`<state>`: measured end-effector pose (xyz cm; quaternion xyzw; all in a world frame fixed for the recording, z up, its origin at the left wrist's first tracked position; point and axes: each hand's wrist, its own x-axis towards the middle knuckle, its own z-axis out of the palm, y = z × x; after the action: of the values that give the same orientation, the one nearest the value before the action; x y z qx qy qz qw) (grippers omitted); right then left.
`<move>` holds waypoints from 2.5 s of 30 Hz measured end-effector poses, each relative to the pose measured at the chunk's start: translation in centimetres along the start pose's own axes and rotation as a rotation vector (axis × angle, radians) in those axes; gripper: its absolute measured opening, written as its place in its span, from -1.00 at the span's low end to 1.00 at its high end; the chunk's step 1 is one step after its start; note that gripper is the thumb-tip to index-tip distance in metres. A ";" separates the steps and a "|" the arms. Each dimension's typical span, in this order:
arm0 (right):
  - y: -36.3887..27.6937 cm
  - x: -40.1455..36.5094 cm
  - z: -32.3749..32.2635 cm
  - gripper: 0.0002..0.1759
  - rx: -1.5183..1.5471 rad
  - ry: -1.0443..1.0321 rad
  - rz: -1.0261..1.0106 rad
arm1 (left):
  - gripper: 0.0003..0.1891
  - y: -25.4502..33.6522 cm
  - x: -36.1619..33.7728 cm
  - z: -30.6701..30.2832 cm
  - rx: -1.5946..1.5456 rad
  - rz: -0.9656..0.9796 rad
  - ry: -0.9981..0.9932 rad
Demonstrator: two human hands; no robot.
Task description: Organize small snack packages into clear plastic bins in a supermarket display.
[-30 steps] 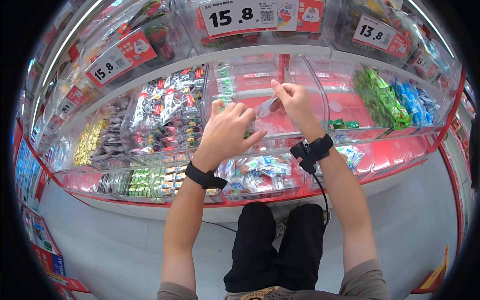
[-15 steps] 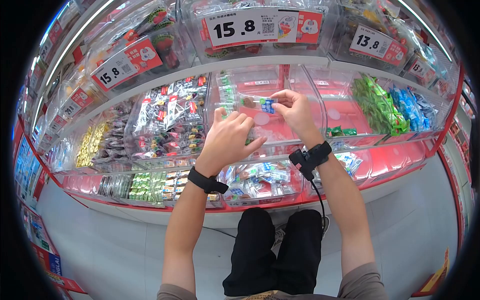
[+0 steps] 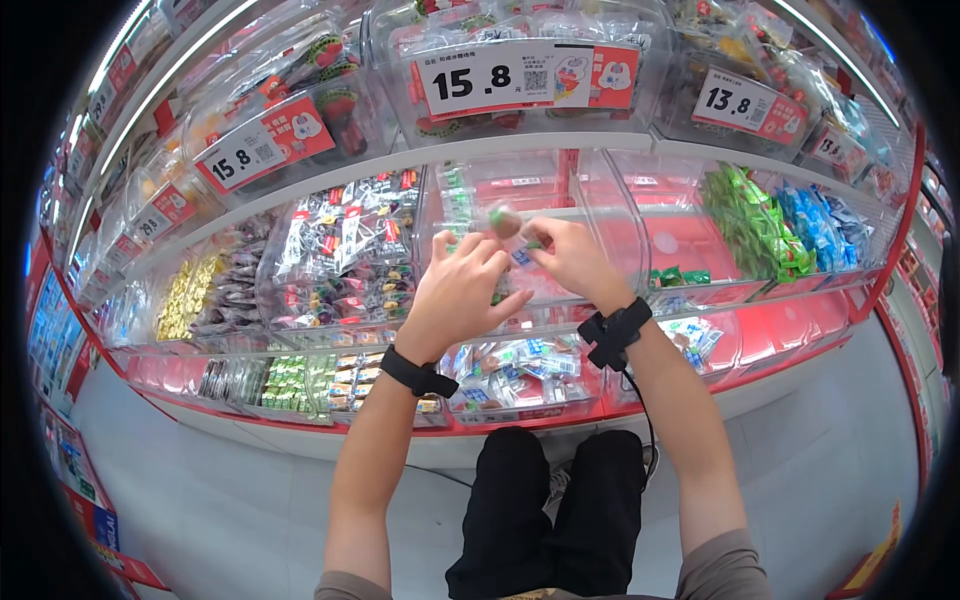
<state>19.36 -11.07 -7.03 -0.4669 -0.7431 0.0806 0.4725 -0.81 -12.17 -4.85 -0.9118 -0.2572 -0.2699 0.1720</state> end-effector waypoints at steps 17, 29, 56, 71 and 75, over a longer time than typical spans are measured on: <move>0.1 -0.1 0.2 -0.78 -0.048 -0.184 0.089 | -0.58 0.3 0.0 -0.2 -0.059 -0.051 0.006; 0.3 0.1 0.7 -0.72 0.085 -0.455 0.063 | -0.50 0.3 -0.1 -0.3 -0.076 -0.074 0.027; 4.5 -10.6 10.2 -0.62 -0.654 -0.635 0.339 | -0.63 0.2 -0.1 0.3 0.017 -0.008 0.058; 9.4 -9.3 11.1 -0.49 -0.400 -0.674 0.661 | -0.61 0.2 0.1 0.3 -0.010 0.006 0.071; 9.4 -9.4 10.8 -0.53 -0.417 -0.665 0.649 | -0.62 0.3 0.1 0.0 -0.006 0.000 0.041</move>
<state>17.90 -9.66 -24.09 -0.7071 -0.6704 0.2172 0.0576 -0.56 -12.40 -4.81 -0.9065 -0.2530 -0.2893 0.1746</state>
